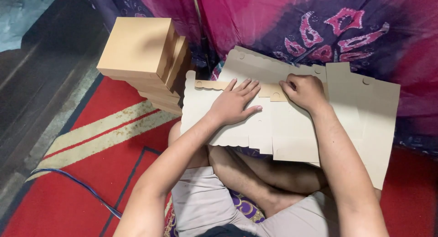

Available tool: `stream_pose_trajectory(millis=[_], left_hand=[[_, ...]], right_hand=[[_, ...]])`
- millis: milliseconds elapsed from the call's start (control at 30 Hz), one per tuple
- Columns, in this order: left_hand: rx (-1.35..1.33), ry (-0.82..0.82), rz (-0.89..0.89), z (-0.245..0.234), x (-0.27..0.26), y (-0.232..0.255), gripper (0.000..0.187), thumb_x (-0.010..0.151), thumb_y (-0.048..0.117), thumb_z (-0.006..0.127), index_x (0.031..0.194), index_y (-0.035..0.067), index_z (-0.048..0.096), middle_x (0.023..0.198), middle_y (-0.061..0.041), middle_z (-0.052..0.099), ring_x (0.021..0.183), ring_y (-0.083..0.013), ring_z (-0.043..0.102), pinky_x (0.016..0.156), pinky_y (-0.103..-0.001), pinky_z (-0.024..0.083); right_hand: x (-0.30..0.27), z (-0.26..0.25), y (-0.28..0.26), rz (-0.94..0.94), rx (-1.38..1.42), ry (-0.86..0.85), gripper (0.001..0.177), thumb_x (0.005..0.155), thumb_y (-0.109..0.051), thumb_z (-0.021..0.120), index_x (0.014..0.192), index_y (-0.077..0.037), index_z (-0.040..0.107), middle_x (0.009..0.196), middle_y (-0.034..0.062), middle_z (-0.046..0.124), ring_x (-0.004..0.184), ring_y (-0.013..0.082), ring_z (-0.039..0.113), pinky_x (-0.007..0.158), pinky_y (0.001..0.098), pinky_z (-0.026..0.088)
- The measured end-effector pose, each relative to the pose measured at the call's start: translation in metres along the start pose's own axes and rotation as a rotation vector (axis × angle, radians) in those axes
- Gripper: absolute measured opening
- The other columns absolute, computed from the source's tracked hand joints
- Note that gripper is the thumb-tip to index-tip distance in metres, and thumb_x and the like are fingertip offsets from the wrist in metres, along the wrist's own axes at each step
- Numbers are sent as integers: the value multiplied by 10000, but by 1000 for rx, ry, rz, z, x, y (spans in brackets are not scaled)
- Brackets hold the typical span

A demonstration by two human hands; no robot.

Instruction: The person organizes previously folded cardboard boxes by aligning them into a stack, then folds a flat cardboard sheet into a box structure by hand, pressing and flipping it to smoothen the folds.

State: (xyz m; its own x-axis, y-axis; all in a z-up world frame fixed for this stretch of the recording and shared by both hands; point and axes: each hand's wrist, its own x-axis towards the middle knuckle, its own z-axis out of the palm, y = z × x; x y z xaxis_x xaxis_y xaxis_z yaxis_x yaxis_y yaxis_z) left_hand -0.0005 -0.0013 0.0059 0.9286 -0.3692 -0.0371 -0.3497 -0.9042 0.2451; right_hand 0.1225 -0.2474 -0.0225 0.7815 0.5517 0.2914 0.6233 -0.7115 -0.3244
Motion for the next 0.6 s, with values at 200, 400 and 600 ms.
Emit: stream_pose_trajectory(millis=[200,400,600], left_hand=[[90,-104,27,-4,9,3,767,1025,660,180,1648,214,213,1720,22,199,1594,-181,123,1278,-524,-19],[157,-127,48,-5,27,11,836,990,729,120,1648,216,178,1729,34,146,1595,-154,86,1284,-553,-14],[169,-129,31,-6,30,19,847,988,735,94,1652,213,137,1732,25,120,1596,-164,70,1280,-567,-13]], right_hand=[[0,-16,-20,-120,136,-19,99,959,-196,745,1037,-134,738,843,124,730,823,326,724,703,456,572],[1,-7,-13,-110,149,-3,174,970,-257,757,1140,-231,782,934,99,716,855,329,707,731,450,559],[1,-3,-8,-96,130,-10,184,978,-276,757,1143,-202,792,901,100,723,826,300,709,721,425,564]])
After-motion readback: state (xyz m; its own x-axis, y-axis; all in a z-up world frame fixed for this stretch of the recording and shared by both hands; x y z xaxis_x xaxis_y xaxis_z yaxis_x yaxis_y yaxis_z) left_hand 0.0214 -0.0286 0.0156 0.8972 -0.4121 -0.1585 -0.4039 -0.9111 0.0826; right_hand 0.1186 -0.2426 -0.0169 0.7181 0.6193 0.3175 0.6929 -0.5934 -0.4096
